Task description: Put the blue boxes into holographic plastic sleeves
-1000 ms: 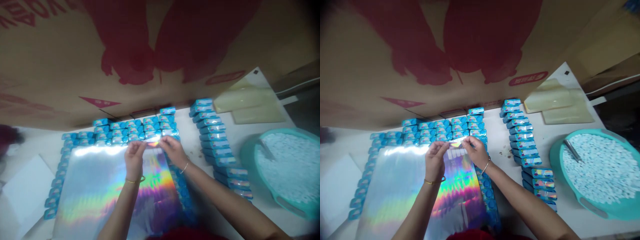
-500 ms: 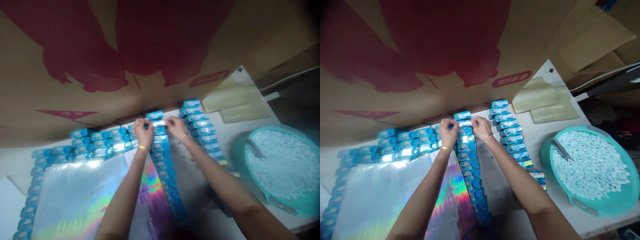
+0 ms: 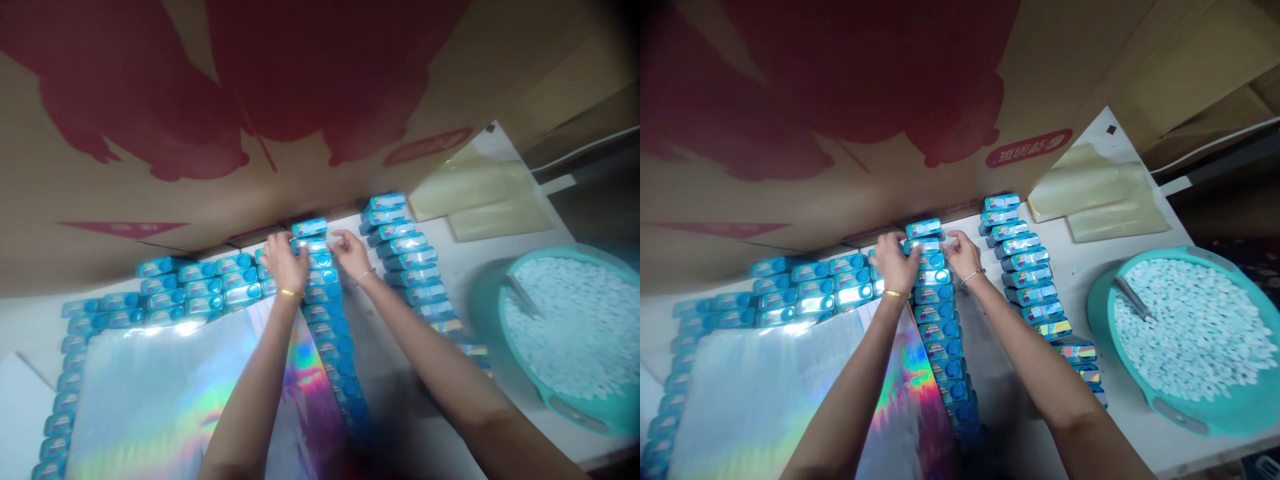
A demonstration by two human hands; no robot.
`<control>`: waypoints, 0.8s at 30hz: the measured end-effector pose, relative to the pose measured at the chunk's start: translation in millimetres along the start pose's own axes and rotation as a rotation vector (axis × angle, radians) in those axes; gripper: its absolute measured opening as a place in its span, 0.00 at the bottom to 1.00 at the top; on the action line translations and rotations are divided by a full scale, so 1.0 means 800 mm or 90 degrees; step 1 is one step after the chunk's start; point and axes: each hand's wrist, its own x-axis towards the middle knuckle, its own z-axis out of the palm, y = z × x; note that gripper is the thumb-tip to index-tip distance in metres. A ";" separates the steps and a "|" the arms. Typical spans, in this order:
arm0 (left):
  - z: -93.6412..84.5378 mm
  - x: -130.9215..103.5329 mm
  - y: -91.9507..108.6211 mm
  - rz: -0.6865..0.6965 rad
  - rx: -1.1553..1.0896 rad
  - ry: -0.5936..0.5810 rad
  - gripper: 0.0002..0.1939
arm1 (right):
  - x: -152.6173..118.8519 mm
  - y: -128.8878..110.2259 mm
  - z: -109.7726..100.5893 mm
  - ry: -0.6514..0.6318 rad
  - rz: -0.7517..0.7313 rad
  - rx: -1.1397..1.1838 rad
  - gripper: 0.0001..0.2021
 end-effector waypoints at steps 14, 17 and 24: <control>-0.010 -0.024 -0.006 0.242 0.150 -0.150 0.22 | -0.033 0.017 -0.025 -0.245 -0.304 -0.549 0.30; -0.024 -0.024 -0.019 0.249 0.104 -0.142 0.23 | -0.034 0.014 -0.035 -0.251 -0.291 -0.584 0.29; -0.113 -0.057 -0.138 0.167 0.007 -0.072 0.12 | -0.090 -0.064 -0.009 -0.026 -0.374 -0.277 0.17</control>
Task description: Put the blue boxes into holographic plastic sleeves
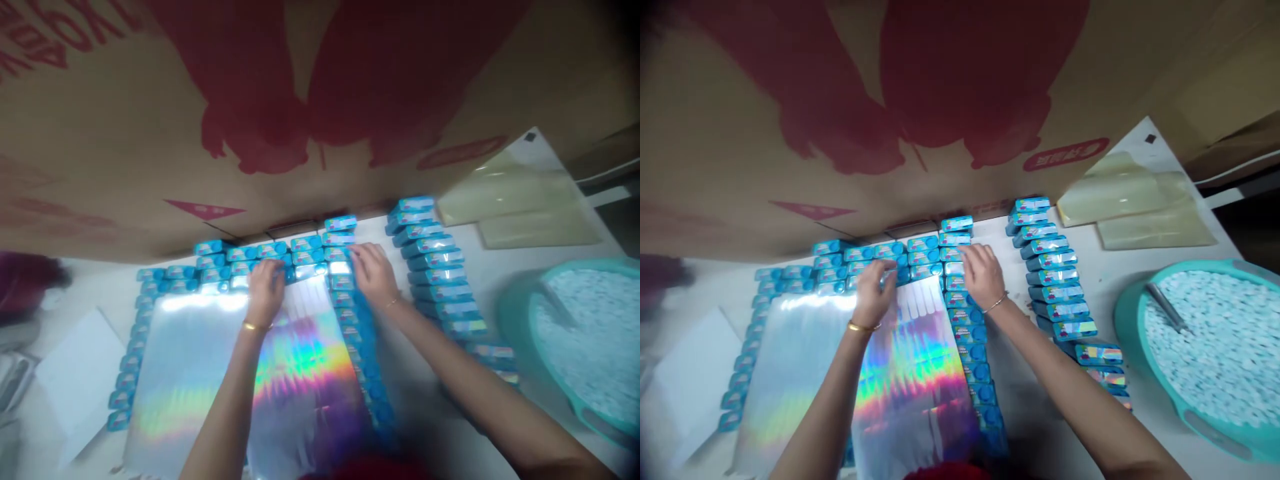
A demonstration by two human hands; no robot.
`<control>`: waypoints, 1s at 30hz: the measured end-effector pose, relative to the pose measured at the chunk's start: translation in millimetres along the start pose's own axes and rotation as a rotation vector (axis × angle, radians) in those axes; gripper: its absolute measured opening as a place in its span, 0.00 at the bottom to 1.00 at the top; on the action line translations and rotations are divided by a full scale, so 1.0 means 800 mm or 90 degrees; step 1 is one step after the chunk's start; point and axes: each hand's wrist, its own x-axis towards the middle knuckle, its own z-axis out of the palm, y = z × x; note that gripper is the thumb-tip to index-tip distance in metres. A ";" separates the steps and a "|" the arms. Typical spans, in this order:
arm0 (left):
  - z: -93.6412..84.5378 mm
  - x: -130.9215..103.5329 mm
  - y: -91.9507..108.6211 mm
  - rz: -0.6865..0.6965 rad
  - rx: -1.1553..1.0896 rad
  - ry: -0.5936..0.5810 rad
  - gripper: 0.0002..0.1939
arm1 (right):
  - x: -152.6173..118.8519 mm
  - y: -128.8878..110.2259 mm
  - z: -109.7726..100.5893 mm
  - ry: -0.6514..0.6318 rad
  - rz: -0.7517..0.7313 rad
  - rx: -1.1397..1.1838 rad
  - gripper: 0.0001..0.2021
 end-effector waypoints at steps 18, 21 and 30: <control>0.008 -0.076 -0.046 0.141 0.121 -0.023 0.13 | -0.011 -0.111 0.121 -0.307 -0.033 -0.073 0.18; 0.007 -0.082 -0.044 0.133 0.102 -0.014 0.11 | -0.014 -0.109 0.125 -0.298 -0.034 -0.069 0.20; 0.003 -0.076 -0.038 0.090 0.037 -0.019 0.08 | -0.014 -0.109 0.123 -0.291 -0.056 -0.078 0.22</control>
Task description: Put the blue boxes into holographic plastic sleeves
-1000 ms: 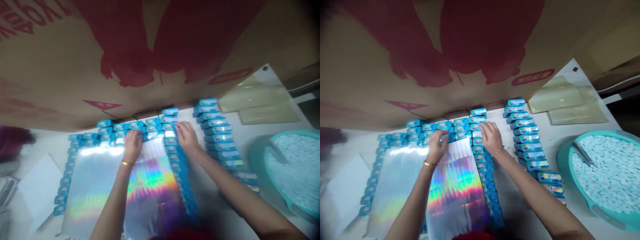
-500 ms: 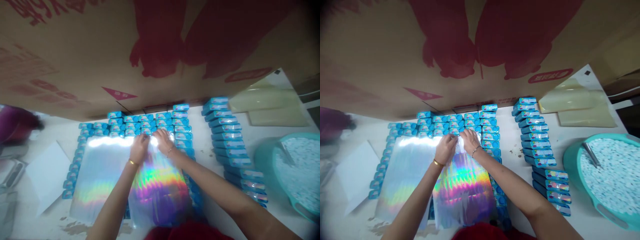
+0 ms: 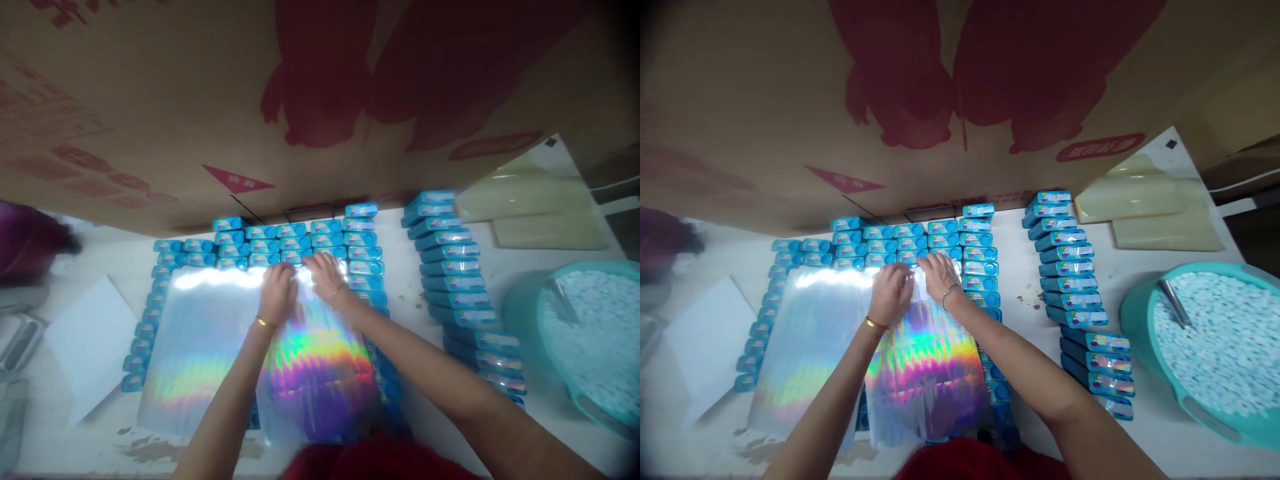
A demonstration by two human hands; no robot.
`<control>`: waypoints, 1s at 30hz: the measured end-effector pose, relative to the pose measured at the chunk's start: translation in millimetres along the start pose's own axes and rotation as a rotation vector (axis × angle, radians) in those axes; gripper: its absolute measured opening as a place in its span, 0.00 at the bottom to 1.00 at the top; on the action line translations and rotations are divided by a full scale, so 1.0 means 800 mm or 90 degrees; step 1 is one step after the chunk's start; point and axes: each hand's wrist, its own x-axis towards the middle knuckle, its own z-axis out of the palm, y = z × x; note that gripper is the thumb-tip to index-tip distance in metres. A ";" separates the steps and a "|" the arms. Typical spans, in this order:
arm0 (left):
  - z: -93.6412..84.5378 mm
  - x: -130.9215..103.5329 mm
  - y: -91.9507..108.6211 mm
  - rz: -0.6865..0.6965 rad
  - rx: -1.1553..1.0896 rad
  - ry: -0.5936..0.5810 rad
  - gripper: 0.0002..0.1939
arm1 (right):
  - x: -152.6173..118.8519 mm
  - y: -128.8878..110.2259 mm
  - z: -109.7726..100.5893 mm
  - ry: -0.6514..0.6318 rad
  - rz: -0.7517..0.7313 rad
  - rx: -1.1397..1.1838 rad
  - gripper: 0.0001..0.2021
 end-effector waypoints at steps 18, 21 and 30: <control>-0.089 -0.005 0.078 -0.463 -0.652 0.237 0.11 | -0.039 -0.007 -0.051 0.092 0.042 0.741 0.28; -0.074 0.012 0.086 -0.492 -0.699 0.215 0.13 | -0.059 -0.012 -0.070 0.035 0.167 0.849 0.19; 0.006 0.082 0.138 -0.473 -0.749 0.180 0.16 | -0.077 0.069 -0.122 0.251 0.271 0.816 0.23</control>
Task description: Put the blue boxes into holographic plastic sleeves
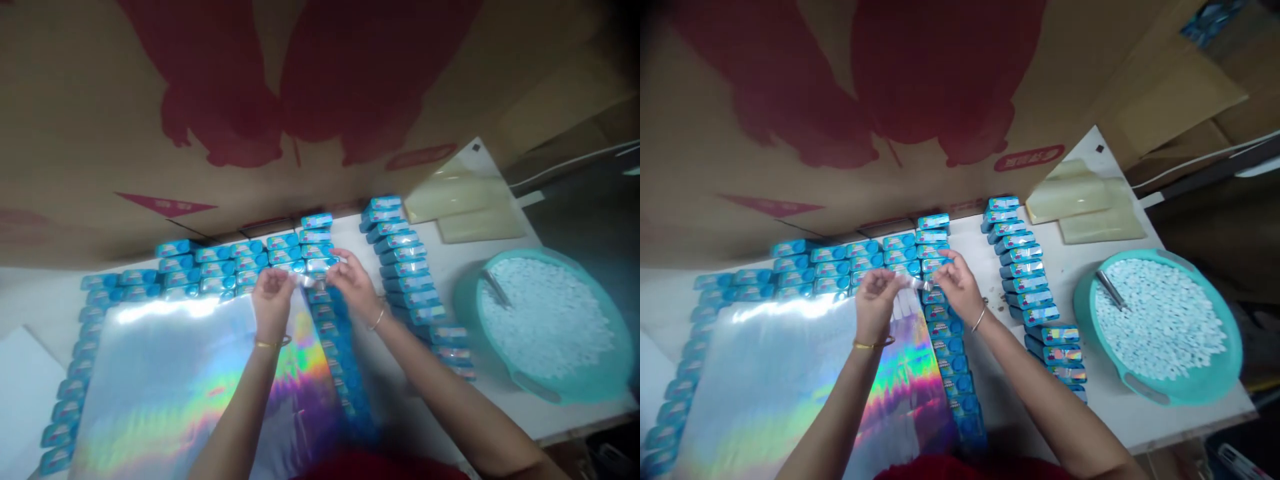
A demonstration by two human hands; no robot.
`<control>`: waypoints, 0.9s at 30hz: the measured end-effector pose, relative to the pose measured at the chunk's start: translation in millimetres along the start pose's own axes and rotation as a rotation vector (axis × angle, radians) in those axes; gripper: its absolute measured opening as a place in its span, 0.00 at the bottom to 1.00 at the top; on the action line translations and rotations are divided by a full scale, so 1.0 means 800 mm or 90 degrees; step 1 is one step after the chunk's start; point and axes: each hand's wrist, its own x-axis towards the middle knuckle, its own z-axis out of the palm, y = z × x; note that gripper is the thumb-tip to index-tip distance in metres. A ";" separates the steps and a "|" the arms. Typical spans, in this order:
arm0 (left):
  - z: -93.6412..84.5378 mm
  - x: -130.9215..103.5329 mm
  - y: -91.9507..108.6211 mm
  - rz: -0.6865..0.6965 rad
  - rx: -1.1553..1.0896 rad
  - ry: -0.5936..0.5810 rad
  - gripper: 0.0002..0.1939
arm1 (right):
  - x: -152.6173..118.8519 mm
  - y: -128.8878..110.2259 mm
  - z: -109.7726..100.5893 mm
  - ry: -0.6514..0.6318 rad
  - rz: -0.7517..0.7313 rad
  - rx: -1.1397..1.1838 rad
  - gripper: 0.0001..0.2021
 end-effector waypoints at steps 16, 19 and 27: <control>0.079 0.022 0.010 -0.011 -0.072 -0.062 0.19 | 0.028 0.001 -0.037 0.118 0.039 -0.051 0.14; 0.083 0.036 -0.012 0.057 0.011 -0.023 0.18 | 0.043 0.010 -0.044 0.159 -0.063 -0.162 0.12; 0.094 0.064 -0.046 0.184 0.284 0.014 0.17 | 0.081 0.048 -0.063 0.167 -0.199 -0.463 0.10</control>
